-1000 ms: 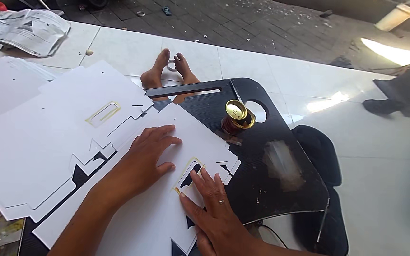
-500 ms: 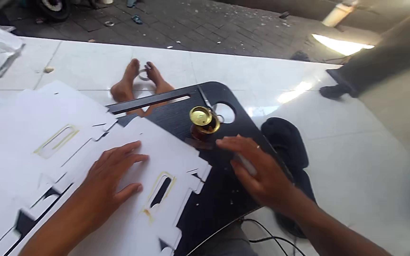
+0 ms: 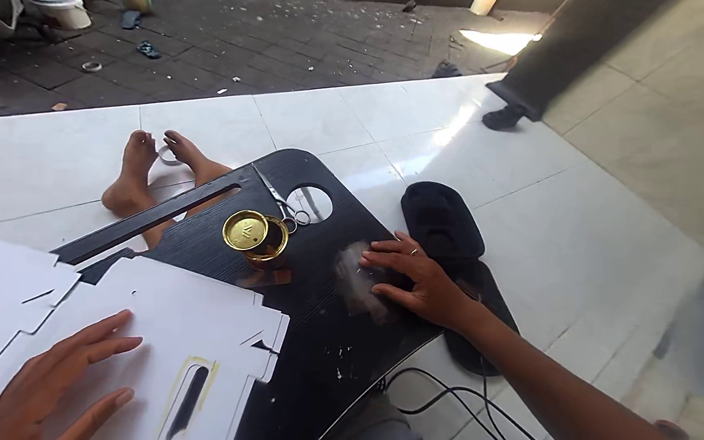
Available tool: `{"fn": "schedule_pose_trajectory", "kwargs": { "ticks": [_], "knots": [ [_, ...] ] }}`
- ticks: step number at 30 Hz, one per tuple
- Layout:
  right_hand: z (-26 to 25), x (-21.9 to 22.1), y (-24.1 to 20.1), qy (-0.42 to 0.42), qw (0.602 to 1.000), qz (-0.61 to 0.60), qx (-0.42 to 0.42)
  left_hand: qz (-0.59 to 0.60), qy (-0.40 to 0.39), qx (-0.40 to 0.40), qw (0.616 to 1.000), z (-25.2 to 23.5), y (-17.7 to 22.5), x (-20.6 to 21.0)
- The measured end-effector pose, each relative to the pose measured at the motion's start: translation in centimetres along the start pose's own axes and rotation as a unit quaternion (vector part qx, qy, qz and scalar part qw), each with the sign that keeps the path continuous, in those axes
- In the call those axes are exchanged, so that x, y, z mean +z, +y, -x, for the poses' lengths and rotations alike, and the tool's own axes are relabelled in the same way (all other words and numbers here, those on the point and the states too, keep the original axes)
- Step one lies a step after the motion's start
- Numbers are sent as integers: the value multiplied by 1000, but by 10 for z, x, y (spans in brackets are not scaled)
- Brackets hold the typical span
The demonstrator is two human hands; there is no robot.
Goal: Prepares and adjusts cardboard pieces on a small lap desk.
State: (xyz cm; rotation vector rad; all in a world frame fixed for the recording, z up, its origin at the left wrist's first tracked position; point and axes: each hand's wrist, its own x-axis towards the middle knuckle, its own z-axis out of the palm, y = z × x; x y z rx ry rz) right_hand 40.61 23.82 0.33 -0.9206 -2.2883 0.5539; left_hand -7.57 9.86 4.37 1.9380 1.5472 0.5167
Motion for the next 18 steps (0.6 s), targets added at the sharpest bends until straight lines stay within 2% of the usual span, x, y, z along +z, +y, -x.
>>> {"fn": "schedule_pose_trajectory", "kwargs": {
  "ticks": [3,6,9,11,13,16,18],
  "knots": [
    [2,4,1,32,999,-10,-11,12,19,-18,1000,0,7,-6],
    [0,3,1,70,997,-37,-22,-6,59,-36,998,-4,30,-10],
    [-10,-9,-20,75,987,-140,-2,-17,102,0,995,-15,67,-3],
    [-21,-17,-46,36,958,-282,29,31,122,38,991,-27,98,15],
    [-33,-17,-76,-21,909,-411,70,88,125,73,986,-40,127,42],
    [-49,-2,-112,-99,845,-516,101,145,147,100,973,-48,153,75],
    [-58,11,-127,-133,821,-544,112,166,179,86,966,-45,159,82]
  ]
}}
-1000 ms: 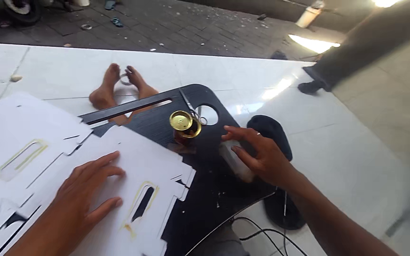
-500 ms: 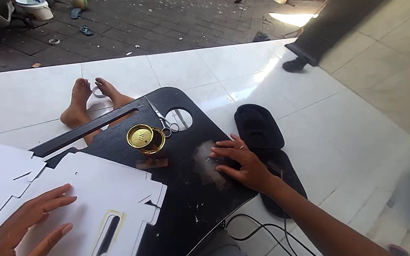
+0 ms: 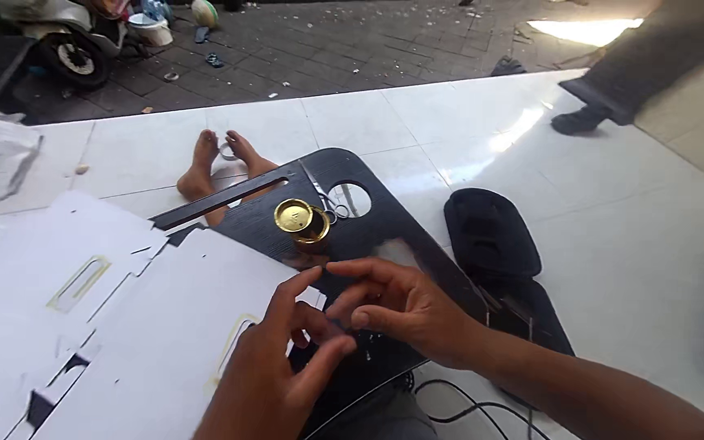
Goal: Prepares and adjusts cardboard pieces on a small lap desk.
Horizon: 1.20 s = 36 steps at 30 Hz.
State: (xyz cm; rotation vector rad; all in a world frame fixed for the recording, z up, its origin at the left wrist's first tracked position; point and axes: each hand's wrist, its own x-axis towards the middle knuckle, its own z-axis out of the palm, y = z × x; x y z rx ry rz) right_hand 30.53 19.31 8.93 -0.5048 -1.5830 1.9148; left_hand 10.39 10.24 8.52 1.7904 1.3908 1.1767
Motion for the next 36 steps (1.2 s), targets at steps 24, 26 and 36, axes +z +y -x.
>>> {"fn": "schedule_pose_trajectory", "kwargs": {
  "ticks": [24,26,36],
  "knots": [
    [-68,59,57,-24,983,176,44,-174,36,-188,966,81,-85,-88],
    [-67,60,61,-22,981,190,39,-176,24,-190,966,81,-85,-88],
    [-62,64,69,-12,975,222,20,-239,29,-178,954,83,-83,-81]
  ]
}}
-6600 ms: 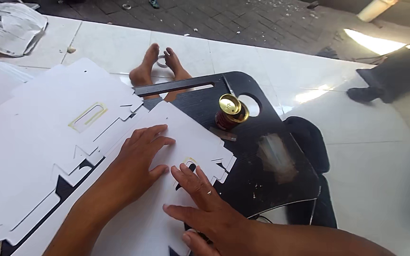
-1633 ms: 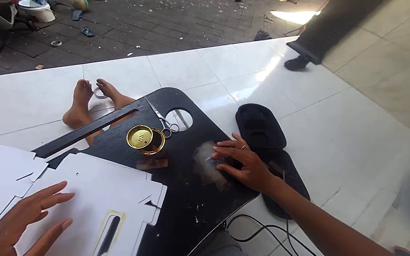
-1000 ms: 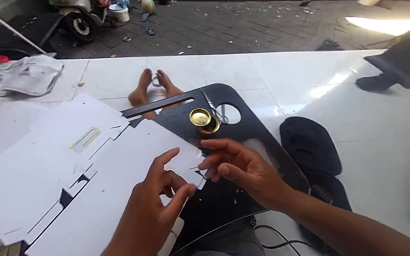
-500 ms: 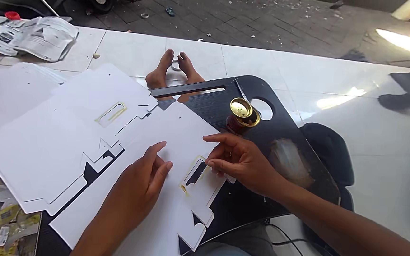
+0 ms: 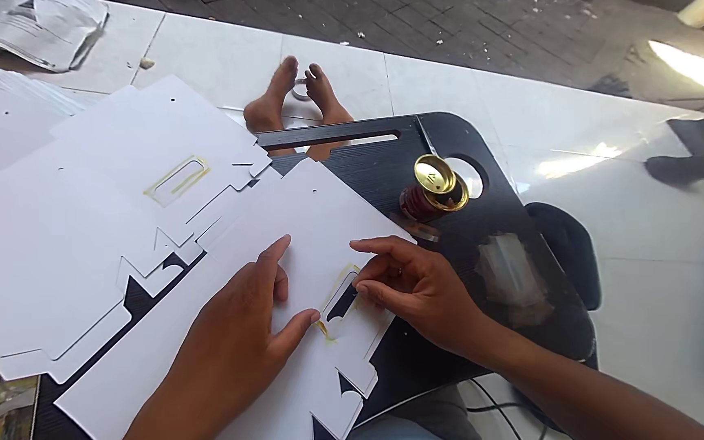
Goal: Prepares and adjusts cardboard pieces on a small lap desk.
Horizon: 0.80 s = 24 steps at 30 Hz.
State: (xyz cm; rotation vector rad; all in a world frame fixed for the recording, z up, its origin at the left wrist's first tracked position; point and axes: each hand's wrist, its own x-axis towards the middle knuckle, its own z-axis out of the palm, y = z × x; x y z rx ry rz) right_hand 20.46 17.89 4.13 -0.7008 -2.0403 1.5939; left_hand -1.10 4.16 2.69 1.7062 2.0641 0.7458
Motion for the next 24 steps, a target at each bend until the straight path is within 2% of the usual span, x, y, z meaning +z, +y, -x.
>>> {"fn": "schedule_pose_trajectory", "kwargs": {
  "ticks": [6,16,24],
  "knots": [
    [2,1,0,3,999,37,-15,-56,33,4,998,2,8,8],
    [6,0,8,68,990,116,-49,-57,42,2,997,3,8,9],
    [3,3,13,92,987,120,-55,-63,43,4,997,3,8,8]
  ]
}}
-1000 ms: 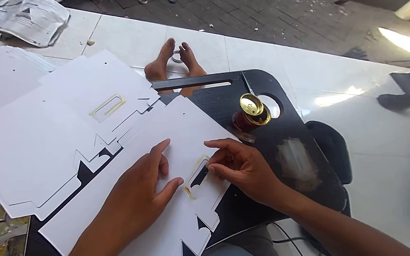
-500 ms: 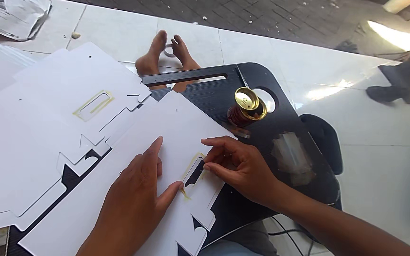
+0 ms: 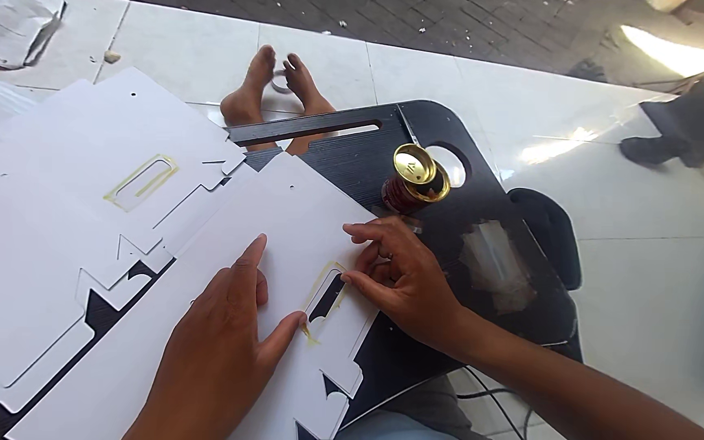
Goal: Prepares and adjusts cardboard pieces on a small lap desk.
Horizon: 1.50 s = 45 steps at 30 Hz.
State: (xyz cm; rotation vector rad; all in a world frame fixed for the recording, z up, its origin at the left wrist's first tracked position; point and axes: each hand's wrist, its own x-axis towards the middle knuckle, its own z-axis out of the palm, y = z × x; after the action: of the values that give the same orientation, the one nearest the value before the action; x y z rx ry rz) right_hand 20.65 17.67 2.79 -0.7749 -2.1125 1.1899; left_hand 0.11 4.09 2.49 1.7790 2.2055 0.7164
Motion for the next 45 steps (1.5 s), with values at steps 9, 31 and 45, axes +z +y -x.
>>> {"fn": "schedule_pose_trajectory", "kwargs": {
  "ticks": [9,31,45],
  "knots": [
    [1,2,1,8,1000,9,-4,0,-1,-4,1000,0,1,0],
    [3,3,-4,-2,994,93,-51,28,-11,-20,999,0,-2,-2],
    [30,16,-1,-150,911,219,-315,28,-11,-16,999,1,-3,-2]
  ]
}}
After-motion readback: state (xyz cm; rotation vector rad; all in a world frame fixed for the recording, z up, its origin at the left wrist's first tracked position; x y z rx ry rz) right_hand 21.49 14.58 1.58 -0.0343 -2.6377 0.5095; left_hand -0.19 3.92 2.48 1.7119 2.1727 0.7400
